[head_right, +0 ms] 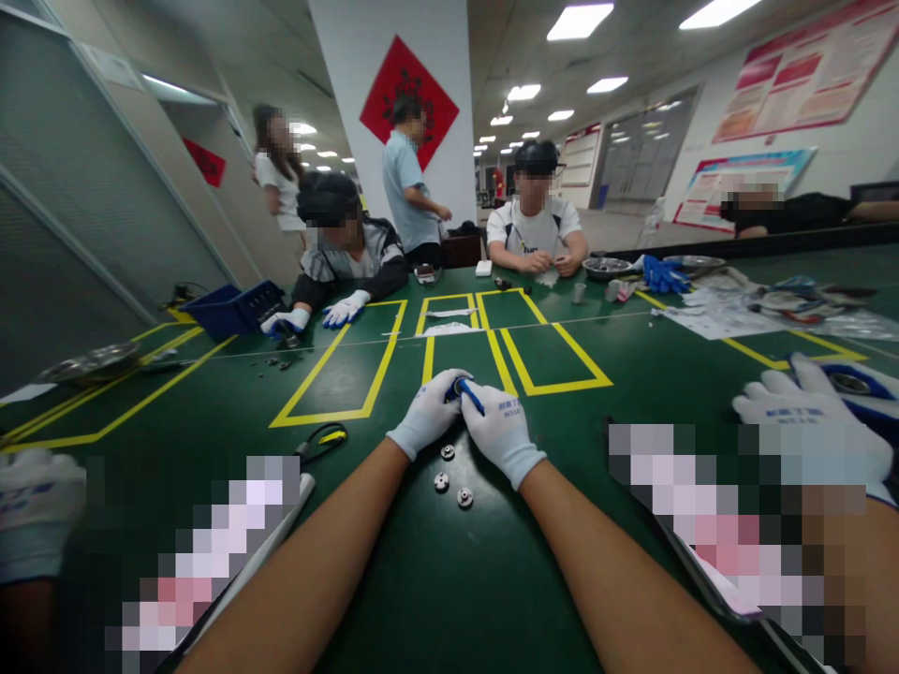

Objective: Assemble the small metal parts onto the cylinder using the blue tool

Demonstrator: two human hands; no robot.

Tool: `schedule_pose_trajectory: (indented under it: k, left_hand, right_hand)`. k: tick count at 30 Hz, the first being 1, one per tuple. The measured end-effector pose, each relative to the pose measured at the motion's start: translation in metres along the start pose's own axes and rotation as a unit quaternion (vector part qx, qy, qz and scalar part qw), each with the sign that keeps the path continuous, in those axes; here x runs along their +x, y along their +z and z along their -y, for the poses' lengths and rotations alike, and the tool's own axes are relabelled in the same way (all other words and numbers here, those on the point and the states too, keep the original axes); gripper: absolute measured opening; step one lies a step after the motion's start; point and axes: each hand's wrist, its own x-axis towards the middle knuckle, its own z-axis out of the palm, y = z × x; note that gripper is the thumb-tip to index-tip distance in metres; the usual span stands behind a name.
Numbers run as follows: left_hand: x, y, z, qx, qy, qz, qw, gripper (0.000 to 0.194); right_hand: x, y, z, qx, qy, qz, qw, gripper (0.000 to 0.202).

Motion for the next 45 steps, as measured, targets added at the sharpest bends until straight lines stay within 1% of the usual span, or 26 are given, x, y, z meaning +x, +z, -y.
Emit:
schedule_pose_trajectory:
  k: [6,12,16,23,32,36,38,42,45]
  left_hand:
    - [-0.0004,0.0006,0.0009,-0.002,0.018,-0.006,1.000,0.033]
    - [0.0005,0.0000,0.0008,0.015,-0.004,-0.019,1.000,0.030]
    - [0.0004,0.0011,0.0034,0.013,0.005,-0.017,1.000,0.031]
    - [0.0006,0.0038,0.0065,0.002,0.019,-0.014,1.000,0.035]
    - [0.0012,0.0025,0.0044,0.000,0.008,-0.019,1.000,0.035]
    - [0.0005,0.0006,0.0018,0.010,0.010,-0.014,1.000,0.033]
    - [0.0001,0.0009,0.0024,0.008,0.014,-0.013,1.000,0.034]
    - [0.0002,0.0030,0.0060,0.003,0.025,-0.012,1.000,0.036]
    - [0.0007,0.0042,0.0075,0.004,0.019,-0.014,1.000,0.036]
  right_hand:
    - [0.0004,-0.0018,0.0029,0.014,-0.013,0.004,1.000,0.024]
    - [0.0006,-0.0011,0.0040,-0.005,-0.010,-0.012,1.000,0.025]
    - [0.0007,-0.0005,0.0023,-0.007,-0.010,-0.025,1.000,0.027]
    - [0.0008,-0.0009,0.0032,0.003,-0.019,0.004,1.000,0.023]
    - [0.0005,0.0005,0.0020,-0.001,-0.008,-0.016,1.000,0.027]
    - [0.0002,0.0006,0.0010,0.005,-0.017,0.000,1.000,0.025]
    - [0.0002,0.0001,0.0014,0.009,-0.022,0.006,1.000,0.024]
    - [0.0005,-0.0002,0.0022,0.019,-0.023,-0.002,1.000,0.023]
    - [0.0005,0.0005,0.0018,0.023,-0.024,-0.006,0.999,0.025]
